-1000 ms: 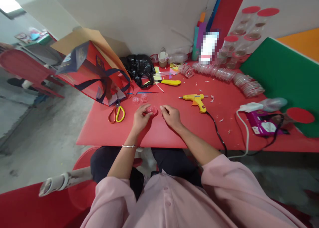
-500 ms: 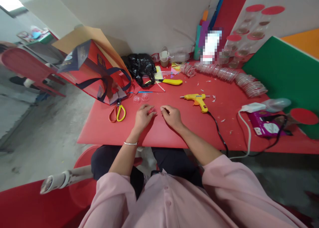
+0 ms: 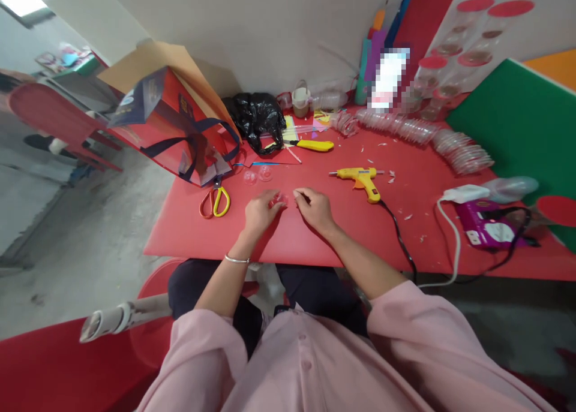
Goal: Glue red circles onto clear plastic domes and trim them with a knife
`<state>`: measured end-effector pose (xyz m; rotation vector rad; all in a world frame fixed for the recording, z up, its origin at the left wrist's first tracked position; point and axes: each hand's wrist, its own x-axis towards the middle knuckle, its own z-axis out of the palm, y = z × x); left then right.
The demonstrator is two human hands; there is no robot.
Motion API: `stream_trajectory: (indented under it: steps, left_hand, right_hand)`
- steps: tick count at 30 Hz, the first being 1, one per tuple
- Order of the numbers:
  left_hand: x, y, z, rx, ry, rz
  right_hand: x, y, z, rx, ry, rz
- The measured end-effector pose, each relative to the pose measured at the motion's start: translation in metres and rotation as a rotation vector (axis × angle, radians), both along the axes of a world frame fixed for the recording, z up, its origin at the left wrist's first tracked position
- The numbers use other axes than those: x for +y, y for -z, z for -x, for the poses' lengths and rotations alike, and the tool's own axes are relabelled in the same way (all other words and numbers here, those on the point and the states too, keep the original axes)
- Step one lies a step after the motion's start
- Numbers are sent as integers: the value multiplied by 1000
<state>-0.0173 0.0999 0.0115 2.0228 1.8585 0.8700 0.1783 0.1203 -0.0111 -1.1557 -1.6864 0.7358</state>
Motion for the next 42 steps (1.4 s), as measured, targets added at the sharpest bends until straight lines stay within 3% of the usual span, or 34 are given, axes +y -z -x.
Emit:
stream_trajectory:
  steps: [6,18,23,27,32,38,42]
  left_hand:
    - [1,2,1,-93,40,-42]
    - [7,8,-5,-154,-68,-123]
    - [4,3,0,-69,85,-68]
    - [4,1,4,-58,11,-123]
    - [5,5,2,5,99,-48]
    - [8,9,1,0,-21,-71]
    - [7,1,22,103,-121,-93]
  right_hand:
    - [-1,0,0,-17,-9,-24]
    - [-2,0,1,-67,-30,-35]
    - [-3,-1,1,-53,-36,-50]
    - [-4,0,1,-77,-31,-60]
    - [-3,1,1,-67,-21,-91]
    - [-4,1,1,-89,-27,-88]
    - [-4,1,-1,-64,-27,-83]
